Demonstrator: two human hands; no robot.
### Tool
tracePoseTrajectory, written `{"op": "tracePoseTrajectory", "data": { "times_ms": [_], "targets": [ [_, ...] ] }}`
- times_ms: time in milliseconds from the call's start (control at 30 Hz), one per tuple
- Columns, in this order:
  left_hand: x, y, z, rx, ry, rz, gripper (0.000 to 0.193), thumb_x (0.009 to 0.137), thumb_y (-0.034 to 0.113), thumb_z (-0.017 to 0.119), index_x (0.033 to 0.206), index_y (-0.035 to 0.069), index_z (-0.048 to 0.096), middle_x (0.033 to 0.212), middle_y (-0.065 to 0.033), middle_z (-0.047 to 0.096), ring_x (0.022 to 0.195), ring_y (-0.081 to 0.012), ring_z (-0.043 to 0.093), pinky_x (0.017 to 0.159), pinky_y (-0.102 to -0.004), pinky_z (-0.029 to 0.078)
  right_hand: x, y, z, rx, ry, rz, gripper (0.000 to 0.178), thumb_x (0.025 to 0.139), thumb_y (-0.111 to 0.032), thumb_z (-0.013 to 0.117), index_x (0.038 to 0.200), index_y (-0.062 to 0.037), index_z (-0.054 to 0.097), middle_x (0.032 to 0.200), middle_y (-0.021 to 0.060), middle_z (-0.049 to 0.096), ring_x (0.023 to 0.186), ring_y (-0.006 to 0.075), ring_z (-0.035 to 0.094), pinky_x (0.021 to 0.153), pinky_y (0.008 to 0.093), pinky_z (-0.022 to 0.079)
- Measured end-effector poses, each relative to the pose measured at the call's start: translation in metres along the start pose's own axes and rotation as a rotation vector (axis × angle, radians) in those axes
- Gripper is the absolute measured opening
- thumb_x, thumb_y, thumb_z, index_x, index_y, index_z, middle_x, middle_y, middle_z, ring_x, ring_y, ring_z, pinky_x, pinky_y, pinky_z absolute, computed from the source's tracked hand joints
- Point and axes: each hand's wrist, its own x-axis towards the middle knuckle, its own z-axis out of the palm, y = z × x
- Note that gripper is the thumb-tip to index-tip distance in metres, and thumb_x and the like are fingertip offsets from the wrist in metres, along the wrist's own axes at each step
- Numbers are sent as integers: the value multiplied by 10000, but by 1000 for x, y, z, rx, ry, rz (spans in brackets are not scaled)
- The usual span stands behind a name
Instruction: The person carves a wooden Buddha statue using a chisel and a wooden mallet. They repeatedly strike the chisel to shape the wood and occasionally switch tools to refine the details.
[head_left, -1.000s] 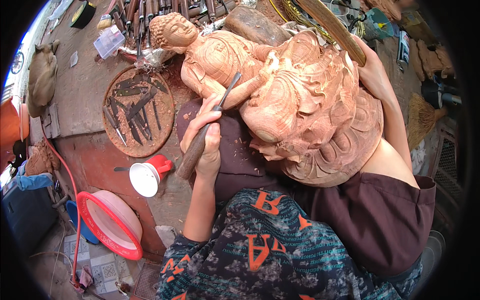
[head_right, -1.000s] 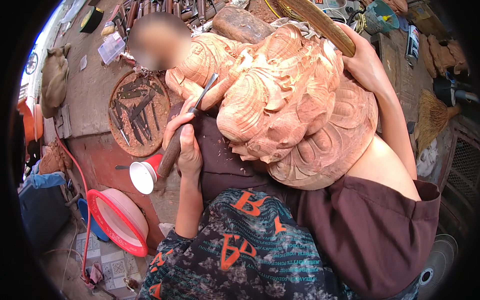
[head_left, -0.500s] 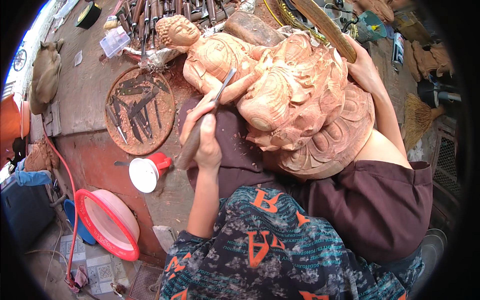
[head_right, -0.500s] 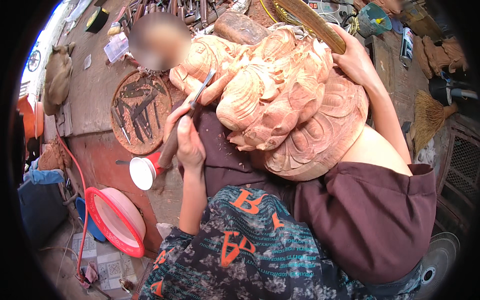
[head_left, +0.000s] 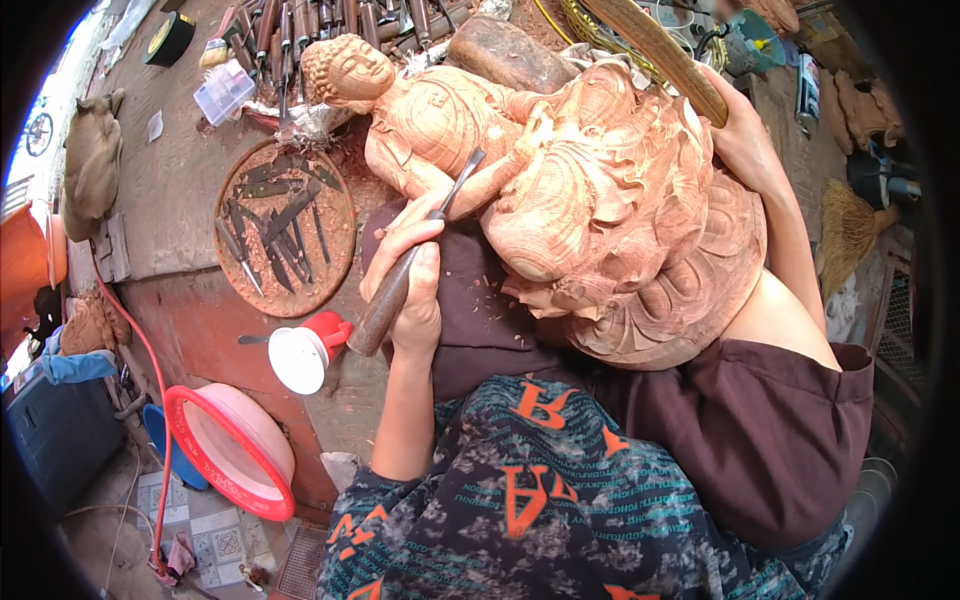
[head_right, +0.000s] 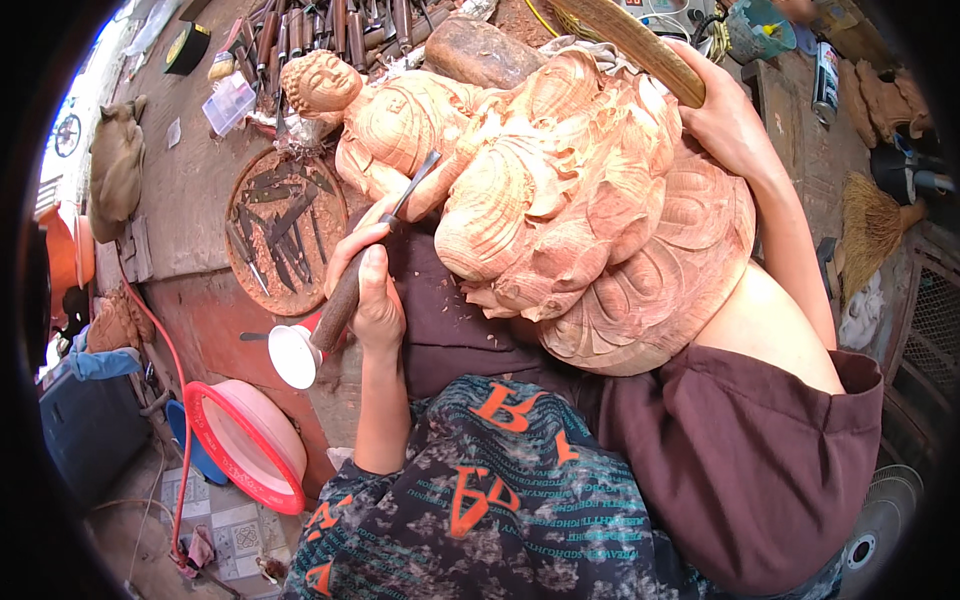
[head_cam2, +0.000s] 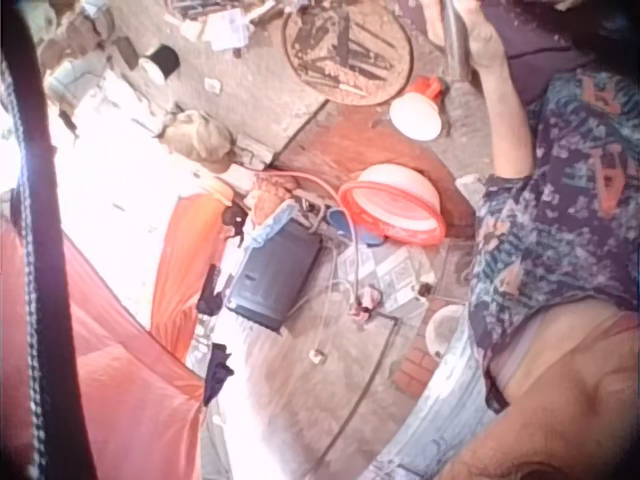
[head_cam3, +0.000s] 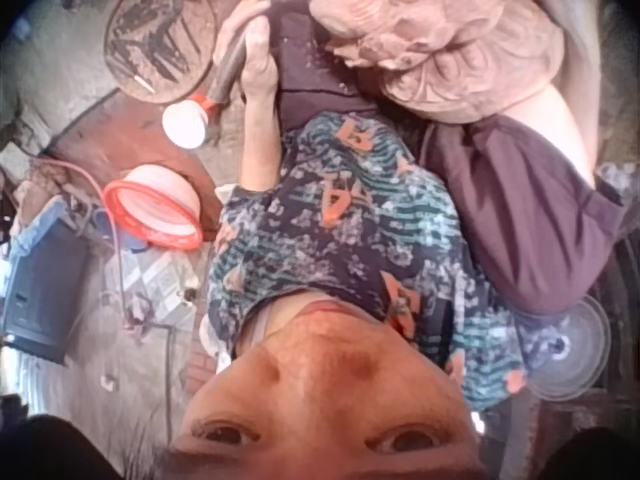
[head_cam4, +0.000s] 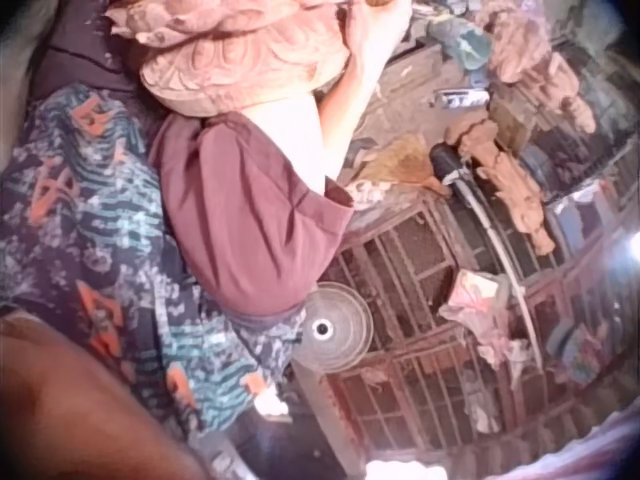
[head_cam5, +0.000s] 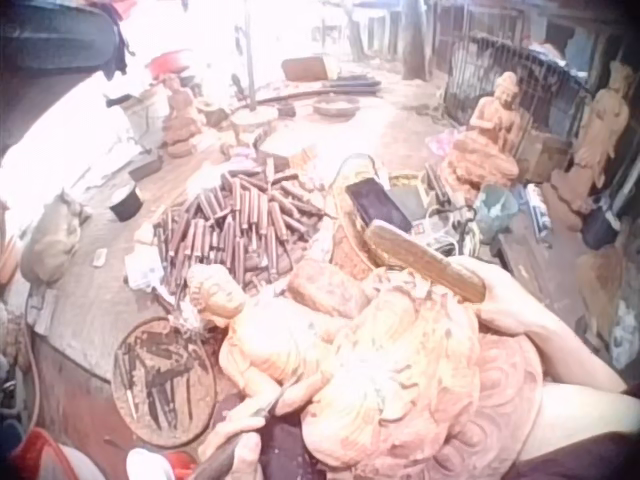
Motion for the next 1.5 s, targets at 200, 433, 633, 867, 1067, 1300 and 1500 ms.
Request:
{"op": "tracePoseTrajectory", "data": {
  "times_ms": [200, 433, 633, 867, 1067, 1300, 1500],
  "targets": [
    [-3, -11, 5, 33, -12, 41, 179, 857, 28, 575, 1022, -8, 633, 1205, -219, 601, 1185, -309, 539, 1052, -421, 367, 1, -13, -2, 39, -32, 117, 515, 853, -27, 607, 1344, -94, 465, 879, 18, 587, 640, 59, 496, 574, 225, 443],
    [2, -12, 23, 36, 102, 98, 203, 889, 53, 498, 1046, -47, 579, 1209, -257, 570, 1160, -323, 535, 1045, -439, 366, -1, -14, -2, 62, 19, 69, 561, 815, 21, 564, 1354, -93, 456, 909, 40, 586, 744, 92, 531, 673, 242, 471],
    [8, 16, 4, 106, -44, 21, 259, 838, 145, 592, 1023, -35, 608, 1133, -244, 612, 1065, -302, 579, 957, -410, 432, -3, -17, -4, 72, 29, 181, 627, 771, 50, 538, 1372, -99, 440, 970, 74, 607, 797, 114, 562, 716, 268, 486],
    [0, 28, -12, 217, -100, 50, 282, 838, 163, 600, 1029, -45, 599, 1164, -282, 593, 1071, -313, 599, 950, -390, 455, -9, -79, -33, -161, 49, -200, 677, 791, 27, 632, 1417, -99, 408, 1273, 124, 562, 1113, 173, 556, 957, 301, 419],
    [-4, 34, -16, 18, -17, -254, 255, 787, 86, 623, 1003, -47, 638, 1120, -272, 631, 1023, -310, 641, 903, -362, 493, -30, -171, -28, -267, -29, -811, 561, 720, -141, 714, 1259, -143, 560, 936, 40, 441, 793, 131, 421, 661, 259, 303],
    [0, 24, -19, 272, -114, 87, 219, 767, 50, 637, 971, -21, 668, 1122, -264, 633, 1029, -331, 643, 898, -378, 507, -58, -206, 4, -256, -272, -1053, 483, 755, -283, 649, 1237, -278, 624, 653, -32, 342, 511, 81, 296, 452, 220, 203],
    [3, 21, -16, 271, -113, 103, 187, 772, 55, 635, 944, -10, 674, 1111, -247, 643, 1005, -321, 654, 883, -368, 514, -66, -212, 9, -273, -282, -1077, 442, 845, -299, 582, 1286, -267, 586, 668, -9, 360, 524, 89, 331, 468, 222, 247]
  ]
}}
